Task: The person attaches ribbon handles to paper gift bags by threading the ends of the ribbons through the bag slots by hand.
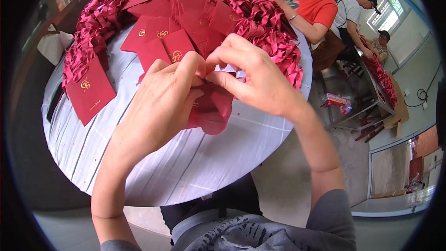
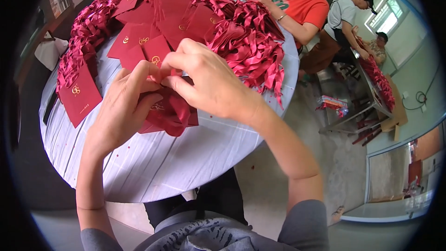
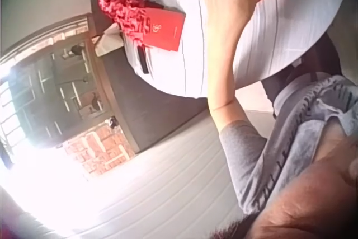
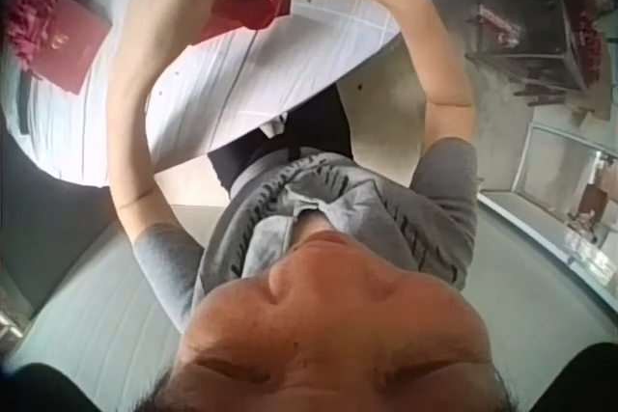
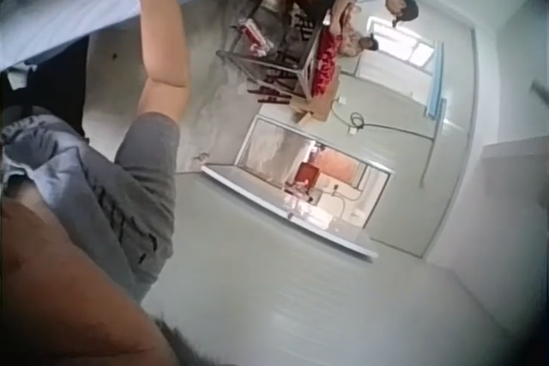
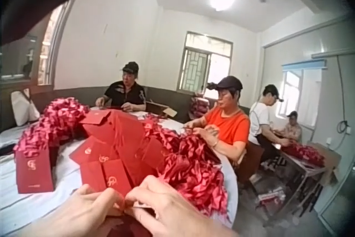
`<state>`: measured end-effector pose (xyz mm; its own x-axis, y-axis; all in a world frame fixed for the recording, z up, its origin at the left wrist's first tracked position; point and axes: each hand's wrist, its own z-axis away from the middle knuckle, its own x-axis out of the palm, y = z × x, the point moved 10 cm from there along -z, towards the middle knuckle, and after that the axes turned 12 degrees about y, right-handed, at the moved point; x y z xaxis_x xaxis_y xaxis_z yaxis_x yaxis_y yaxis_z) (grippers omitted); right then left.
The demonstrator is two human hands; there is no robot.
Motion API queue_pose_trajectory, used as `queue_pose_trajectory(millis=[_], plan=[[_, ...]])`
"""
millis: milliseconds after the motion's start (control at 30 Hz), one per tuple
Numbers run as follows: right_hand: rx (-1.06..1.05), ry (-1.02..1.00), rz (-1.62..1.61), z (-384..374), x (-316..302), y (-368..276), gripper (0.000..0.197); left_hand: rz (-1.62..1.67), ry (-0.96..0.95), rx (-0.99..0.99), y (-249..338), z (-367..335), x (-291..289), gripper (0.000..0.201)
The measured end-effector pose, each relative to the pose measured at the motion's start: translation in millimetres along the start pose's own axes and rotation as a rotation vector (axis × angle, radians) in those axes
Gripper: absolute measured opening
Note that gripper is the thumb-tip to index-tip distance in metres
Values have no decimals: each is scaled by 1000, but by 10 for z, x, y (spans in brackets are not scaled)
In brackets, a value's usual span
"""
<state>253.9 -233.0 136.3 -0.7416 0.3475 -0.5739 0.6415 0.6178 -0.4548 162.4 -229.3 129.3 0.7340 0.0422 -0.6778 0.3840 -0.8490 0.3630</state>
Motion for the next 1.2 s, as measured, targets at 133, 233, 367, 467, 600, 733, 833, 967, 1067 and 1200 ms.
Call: queue_pose_trajectory(millis=[133,233,367,467,600,733,833,967,1067,1200], plan=[[94,-383,107,-207,227,98,20,-37,85,1,23,98,-19,29],[88,-662,365,-250,361,131,22,-65,167,44,50,100,-25,28],[131,-879,357,-222,483,147,22,-107,230,70,76,107,-49,25],[240,-853,-27,-170,534,145,17,-116,198,125,134,132,-56,22],[285,-665,-92,-111,449,351,17,-137,185,121,171,135,-37,20],[382,-472,-166,-64,379,367,14,-105,154,109,126,109,-70,19],[399,-318,-231,-95,338,390,14,-89,141,61,44,97,-71,19],[487,-242,-259,-76,384,469,15,-77,151,23,-6,89,-85,19],[483,-285,-211,-100,423,467,17,-90,155,24,-18,84,-71,19],[290,-271,-205,-418,425,530,19,-65,60,38,67,93,10,18]])
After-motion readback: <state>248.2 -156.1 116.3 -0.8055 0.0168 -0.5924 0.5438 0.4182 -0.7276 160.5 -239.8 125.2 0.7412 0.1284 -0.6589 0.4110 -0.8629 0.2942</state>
